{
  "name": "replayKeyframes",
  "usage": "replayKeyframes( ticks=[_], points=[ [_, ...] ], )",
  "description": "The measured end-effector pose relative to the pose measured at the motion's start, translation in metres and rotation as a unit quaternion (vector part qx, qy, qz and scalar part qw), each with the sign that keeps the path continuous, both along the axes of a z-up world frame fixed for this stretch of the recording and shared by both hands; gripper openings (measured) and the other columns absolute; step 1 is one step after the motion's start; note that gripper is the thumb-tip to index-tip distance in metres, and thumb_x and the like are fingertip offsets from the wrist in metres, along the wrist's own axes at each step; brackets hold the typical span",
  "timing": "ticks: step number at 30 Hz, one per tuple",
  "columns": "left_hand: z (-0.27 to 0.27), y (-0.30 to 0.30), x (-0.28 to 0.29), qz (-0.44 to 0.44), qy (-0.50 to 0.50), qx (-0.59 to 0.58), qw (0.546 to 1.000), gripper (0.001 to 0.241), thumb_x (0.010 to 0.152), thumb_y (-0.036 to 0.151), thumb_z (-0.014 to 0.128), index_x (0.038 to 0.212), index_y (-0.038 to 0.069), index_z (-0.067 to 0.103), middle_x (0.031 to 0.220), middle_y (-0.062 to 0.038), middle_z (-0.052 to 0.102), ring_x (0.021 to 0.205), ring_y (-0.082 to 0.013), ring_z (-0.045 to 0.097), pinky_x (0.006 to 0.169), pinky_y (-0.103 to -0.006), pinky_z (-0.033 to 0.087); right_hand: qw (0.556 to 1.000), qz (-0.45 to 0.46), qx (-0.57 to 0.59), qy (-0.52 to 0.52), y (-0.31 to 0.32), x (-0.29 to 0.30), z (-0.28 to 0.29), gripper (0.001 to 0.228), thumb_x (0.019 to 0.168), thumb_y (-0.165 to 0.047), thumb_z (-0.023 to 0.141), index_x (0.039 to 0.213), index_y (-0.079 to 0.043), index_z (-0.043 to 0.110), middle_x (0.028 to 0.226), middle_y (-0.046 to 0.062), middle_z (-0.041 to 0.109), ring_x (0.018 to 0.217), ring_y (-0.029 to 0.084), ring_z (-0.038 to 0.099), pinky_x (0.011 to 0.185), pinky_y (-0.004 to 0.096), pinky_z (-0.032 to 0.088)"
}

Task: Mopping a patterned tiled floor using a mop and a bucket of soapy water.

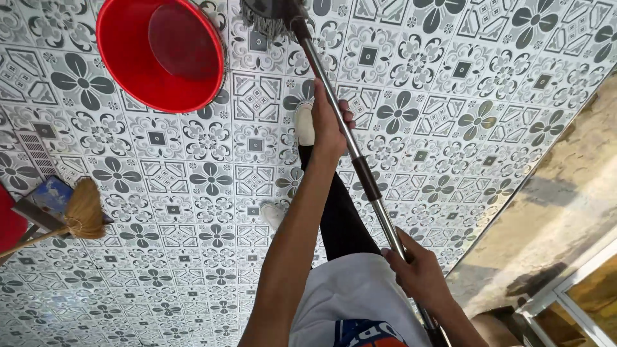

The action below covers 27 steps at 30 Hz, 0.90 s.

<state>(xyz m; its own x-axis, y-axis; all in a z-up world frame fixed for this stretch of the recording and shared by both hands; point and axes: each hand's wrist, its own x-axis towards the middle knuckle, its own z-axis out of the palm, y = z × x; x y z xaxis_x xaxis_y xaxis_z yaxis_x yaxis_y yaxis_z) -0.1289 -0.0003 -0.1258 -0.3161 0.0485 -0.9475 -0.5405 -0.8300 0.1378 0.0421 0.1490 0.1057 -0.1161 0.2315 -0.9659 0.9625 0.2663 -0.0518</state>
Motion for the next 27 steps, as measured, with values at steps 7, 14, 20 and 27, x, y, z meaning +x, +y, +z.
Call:
replayKeyframes(
  ticks=[7,14,20,27],
  points=[
    [0.115,-0.029,0.058,0.001,0.041,-0.041,0.998,0.011,0.105,0.025,0.051,0.108,0.015,0.048,0.07,0.001,0.047,0.048,-0.0069,0.037,0.042,-0.0239,0.031,0.999,0.038,0.0,-0.006,0.018,0.094,0.044,0.054,0.087,-0.011,0.071,0.141,-0.006,0.067,0.061,0.02,0.077,0.05,0.02,0.055,0.051,0.03,0.039],
    [0.095,-0.111,0.075,0.022,0.057,-0.104,0.993,0.008,0.107,0.024,0.047,0.109,0.016,0.047,0.07,-0.001,0.048,0.049,-0.0093,0.041,0.043,-0.0253,0.035,0.981,0.187,-0.042,-0.042,-0.041,0.062,0.04,0.059,0.087,-0.031,0.07,0.145,-0.024,0.061,0.068,0.011,0.079,0.055,0.017,0.064,0.056,0.029,0.045],
    [-0.07,-0.18,0.093,-0.07,0.02,-0.166,0.983,0.021,0.104,0.025,0.048,0.117,0.009,0.047,0.075,-0.007,0.054,0.051,-0.0165,0.054,0.042,-0.0323,0.05,0.984,0.15,-0.098,-0.007,-0.165,0.0,0.012,0.054,0.095,-0.018,0.06,0.148,-0.01,0.052,0.059,0.01,0.058,0.038,0.018,0.049,0.034,0.031,0.039],
    [-0.173,-0.222,0.112,-0.206,0.04,-0.189,0.959,0.029,0.101,0.02,0.043,0.126,0.004,0.046,0.074,-0.011,0.057,0.057,-0.0219,0.065,0.044,-0.0379,0.065,0.977,0.07,-0.155,0.132,-0.261,-0.009,-0.103,0.032,0.1,-0.012,0.05,0.128,0.003,0.057,0.06,0.01,0.053,0.043,0.018,0.055,0.031,0.031,0.051]
  ],
)
